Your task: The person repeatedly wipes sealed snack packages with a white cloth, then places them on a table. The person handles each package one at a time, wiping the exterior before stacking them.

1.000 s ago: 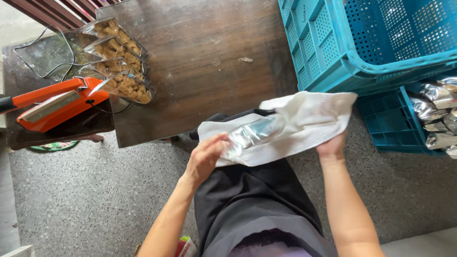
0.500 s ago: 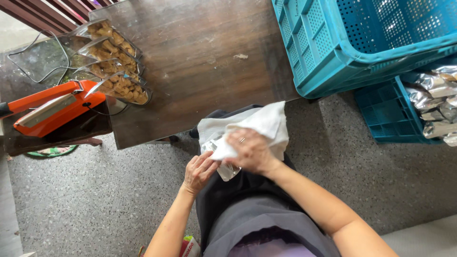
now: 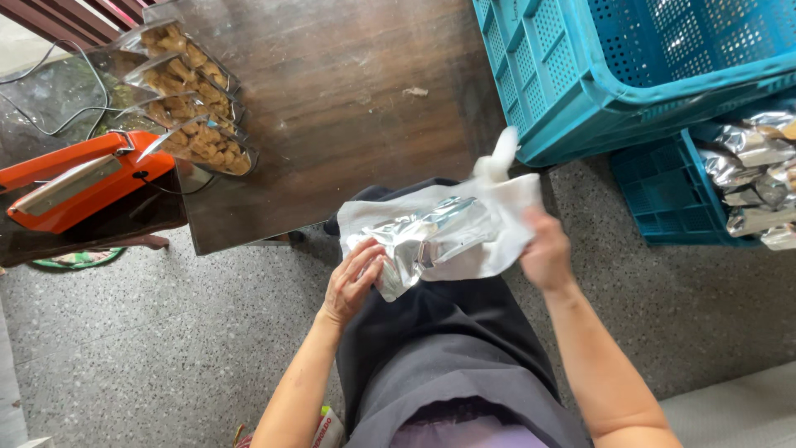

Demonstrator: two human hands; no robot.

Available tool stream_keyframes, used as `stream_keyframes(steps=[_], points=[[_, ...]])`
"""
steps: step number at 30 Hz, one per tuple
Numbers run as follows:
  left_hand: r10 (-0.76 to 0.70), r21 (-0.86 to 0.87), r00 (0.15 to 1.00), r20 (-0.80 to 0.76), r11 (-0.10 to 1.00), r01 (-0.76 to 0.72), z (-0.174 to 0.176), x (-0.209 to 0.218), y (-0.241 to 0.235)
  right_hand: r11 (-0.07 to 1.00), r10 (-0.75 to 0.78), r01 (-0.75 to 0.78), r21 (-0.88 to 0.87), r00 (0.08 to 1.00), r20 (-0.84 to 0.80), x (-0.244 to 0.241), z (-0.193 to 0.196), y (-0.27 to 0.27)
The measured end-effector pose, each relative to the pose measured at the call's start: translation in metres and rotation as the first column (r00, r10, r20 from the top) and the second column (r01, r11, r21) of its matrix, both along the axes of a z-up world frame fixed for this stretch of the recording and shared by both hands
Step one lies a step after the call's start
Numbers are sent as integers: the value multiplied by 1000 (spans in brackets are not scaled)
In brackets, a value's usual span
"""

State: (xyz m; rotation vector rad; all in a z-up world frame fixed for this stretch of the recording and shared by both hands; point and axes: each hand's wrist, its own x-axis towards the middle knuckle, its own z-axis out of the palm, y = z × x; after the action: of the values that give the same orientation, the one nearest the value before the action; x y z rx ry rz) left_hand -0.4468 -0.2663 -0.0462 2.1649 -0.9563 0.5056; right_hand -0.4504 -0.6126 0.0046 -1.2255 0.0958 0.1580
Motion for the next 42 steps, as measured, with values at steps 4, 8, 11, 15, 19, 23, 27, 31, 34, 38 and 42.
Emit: stream_keyframes(steps=[4,8,11,15,19,23,27,31,34,38,42], points=[[-18,-3,1000,21,1000,18,-15,0,2,338,673,199,-920,632,384,4,-2,105],[41,50,999,16,998,-41,-25,-14,10,331,655,294,-897,613,443,11,-33,142],[33,8,999,8,999,-34,-18,-15,10,373,552,316,-872,680,483,25,-67,111],[11,-27,998,68,1000,-9,20,8,-6,406,312,266,-874,859,406,45,-115,44],[-38,-3,990,133,999,38,90,39,-31,770,-95,-44,-636,979,-182,52,-116,-11],[-196,180,976,94,968,177,154,57,-34,982,-130,111,-155,985,-116,46,-57,-44],[-271,384,959,-86,879,283,140,87,-77,939,-109,153,309,982,-156,31,0,-45],[-337,303,894,-297,854,422,64,111,-129,955,10,14,295,997,-80,19,-2,-23],[-250,127,930,-269,948,291,6,122,-151,992,124,-123,-10,992,26,17,-30,-14],[-2,-133,668,-744,981,-144,-37,131,-147,902,89,-140,-409,986,-140,21,-60,-14],[110,41,451,-886,986,-160,-54,126,-136,870,200,-295,-394,944,-263,2,-70,-16]])
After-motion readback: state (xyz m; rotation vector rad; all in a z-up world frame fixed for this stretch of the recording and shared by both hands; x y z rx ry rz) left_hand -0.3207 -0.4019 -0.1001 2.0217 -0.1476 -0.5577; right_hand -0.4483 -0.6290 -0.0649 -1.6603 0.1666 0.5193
